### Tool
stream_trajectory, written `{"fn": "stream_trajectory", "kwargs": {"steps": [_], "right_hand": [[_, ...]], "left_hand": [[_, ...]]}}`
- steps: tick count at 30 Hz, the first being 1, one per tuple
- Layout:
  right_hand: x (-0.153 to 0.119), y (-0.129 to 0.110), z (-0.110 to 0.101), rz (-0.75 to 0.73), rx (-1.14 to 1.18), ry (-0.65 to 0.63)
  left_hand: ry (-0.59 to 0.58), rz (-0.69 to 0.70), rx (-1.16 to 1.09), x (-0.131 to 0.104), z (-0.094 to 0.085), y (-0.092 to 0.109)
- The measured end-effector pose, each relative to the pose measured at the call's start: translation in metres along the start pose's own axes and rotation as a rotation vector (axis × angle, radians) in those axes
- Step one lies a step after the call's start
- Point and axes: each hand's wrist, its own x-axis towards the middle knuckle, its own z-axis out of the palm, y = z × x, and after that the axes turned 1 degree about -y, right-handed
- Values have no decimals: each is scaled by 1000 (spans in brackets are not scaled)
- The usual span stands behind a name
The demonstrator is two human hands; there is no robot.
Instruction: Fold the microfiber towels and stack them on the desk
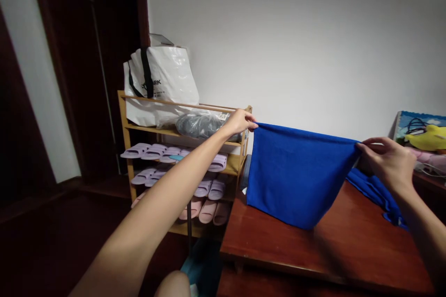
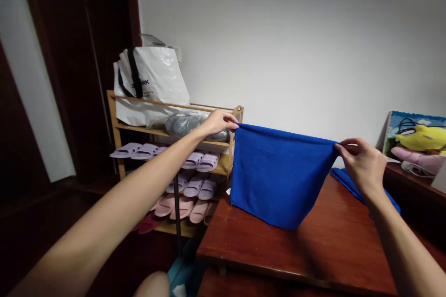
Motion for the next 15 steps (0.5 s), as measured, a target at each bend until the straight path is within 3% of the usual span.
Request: {"fn": "stream_trajectory", "kwargs": {"steps": [4,8,11,15], "right_hand": [[6,13,9,-182,-332,56],[9,18,11,-242,-399,98],[11,14,6,-202,-92,74],[15,5,0,78,421,26]], "left_hand": [[-17,72,100,2,1,-2],[-11,74,133,3,3,-2],[35,105,65,-1,4,1],[53,63,-226,-12,6,9]]}}
